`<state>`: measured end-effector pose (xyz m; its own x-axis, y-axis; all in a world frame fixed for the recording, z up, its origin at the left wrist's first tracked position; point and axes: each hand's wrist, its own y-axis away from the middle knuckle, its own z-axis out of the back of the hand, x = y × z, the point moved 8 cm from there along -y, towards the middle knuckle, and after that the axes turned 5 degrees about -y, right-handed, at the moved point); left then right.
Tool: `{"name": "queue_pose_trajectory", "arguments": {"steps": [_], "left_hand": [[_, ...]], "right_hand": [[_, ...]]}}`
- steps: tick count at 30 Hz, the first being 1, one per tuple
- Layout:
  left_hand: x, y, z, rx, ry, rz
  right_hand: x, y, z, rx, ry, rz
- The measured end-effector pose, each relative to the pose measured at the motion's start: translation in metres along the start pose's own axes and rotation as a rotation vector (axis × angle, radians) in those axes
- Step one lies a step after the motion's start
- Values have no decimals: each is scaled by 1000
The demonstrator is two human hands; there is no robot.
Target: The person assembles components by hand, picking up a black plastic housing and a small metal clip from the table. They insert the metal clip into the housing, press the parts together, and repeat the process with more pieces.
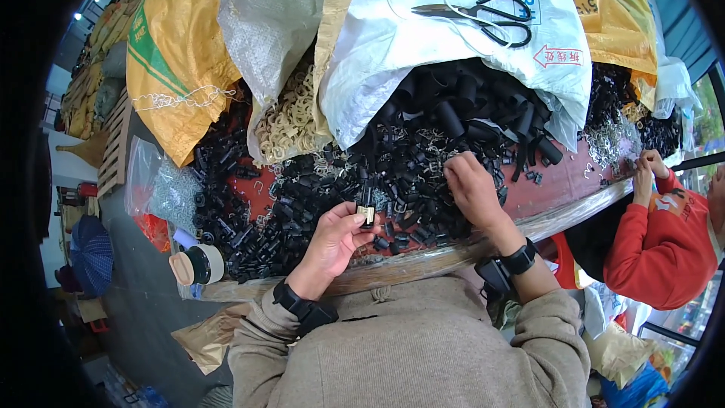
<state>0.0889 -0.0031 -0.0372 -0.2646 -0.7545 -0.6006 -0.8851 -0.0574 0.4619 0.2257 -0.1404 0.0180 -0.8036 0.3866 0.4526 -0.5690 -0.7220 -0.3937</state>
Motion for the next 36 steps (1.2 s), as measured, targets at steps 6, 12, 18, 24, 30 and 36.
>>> {"name": "queue_pose_trajectory", "arguments": {"steps": [6,12,18,24,30,36], "left_hand": [[-5,6,-9,10,-50,-21],[-2,10,-17,41,-91,-23],[1,7,-20,2,-89,-16],[1,-2,-25,30,-100,-18],[2,-4,-24,36,-67,-25],[8,5,-31,68,-3,69]], "right_hand": [[-11,15,-25,206,-1080,-623],[15,20,-32,273,-1399,-719],[37,17,-35,232,-1457,-706],[65,4,-26,261,-1237,-466],[73,-1,-23,316,-939,-308],[80,-2,-15,200,-784,-100]]}}
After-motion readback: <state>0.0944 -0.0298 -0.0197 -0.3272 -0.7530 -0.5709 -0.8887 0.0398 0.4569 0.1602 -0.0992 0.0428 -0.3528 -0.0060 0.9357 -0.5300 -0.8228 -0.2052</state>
